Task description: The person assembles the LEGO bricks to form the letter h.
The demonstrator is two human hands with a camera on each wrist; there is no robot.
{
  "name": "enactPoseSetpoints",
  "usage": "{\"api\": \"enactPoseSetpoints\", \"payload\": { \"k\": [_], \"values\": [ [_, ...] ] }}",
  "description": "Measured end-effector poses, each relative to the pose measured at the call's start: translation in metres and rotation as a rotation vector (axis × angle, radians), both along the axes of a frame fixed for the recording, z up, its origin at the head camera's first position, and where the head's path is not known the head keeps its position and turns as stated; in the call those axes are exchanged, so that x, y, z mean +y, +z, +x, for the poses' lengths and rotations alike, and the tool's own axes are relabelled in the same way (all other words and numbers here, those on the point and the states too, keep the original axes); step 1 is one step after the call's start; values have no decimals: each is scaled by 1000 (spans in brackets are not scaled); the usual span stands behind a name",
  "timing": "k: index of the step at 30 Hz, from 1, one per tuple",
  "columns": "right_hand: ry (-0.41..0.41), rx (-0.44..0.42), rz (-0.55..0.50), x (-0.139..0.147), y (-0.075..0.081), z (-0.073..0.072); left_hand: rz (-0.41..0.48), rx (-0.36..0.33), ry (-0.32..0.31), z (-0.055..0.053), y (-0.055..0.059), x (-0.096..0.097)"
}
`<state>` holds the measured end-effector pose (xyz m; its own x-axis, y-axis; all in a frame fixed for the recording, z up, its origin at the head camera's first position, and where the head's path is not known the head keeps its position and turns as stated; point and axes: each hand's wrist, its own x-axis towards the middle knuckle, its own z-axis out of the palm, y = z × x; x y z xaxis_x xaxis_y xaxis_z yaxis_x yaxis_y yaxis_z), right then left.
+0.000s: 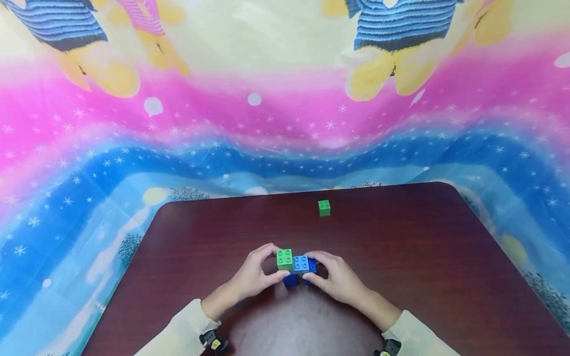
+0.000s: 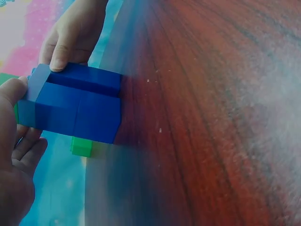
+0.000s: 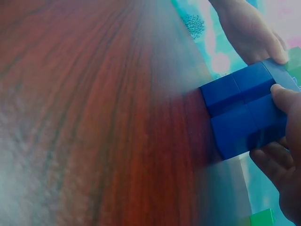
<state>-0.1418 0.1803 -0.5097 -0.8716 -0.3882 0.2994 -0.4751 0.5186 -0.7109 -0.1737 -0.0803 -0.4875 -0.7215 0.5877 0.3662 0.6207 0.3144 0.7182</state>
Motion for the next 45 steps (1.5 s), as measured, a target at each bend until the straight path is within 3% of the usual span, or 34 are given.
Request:
{"api": "enactPoseSetpoints", "payload": {
  "k": [6,13,24,33,41,45],
  "values": [
    [36,-52,-26,2,2,-5,39,10,10,-1,-3,2],
    [82,-238,-118,16,8,-12,62,18,28,0,-7,6],
    [-102,-270,-321,49,4,-40,64,10,47,3,-14,6],
    [-232,-243,-373,68,-12,-71,77,-5,55,6,-17,7],
    [-368,-212,-294,70,-17,-100,85,-24,61,4,-16,5],
    [-395,-241,-238,69,-19,-112,81,-47,62,4,-17,5]
  ]
}}
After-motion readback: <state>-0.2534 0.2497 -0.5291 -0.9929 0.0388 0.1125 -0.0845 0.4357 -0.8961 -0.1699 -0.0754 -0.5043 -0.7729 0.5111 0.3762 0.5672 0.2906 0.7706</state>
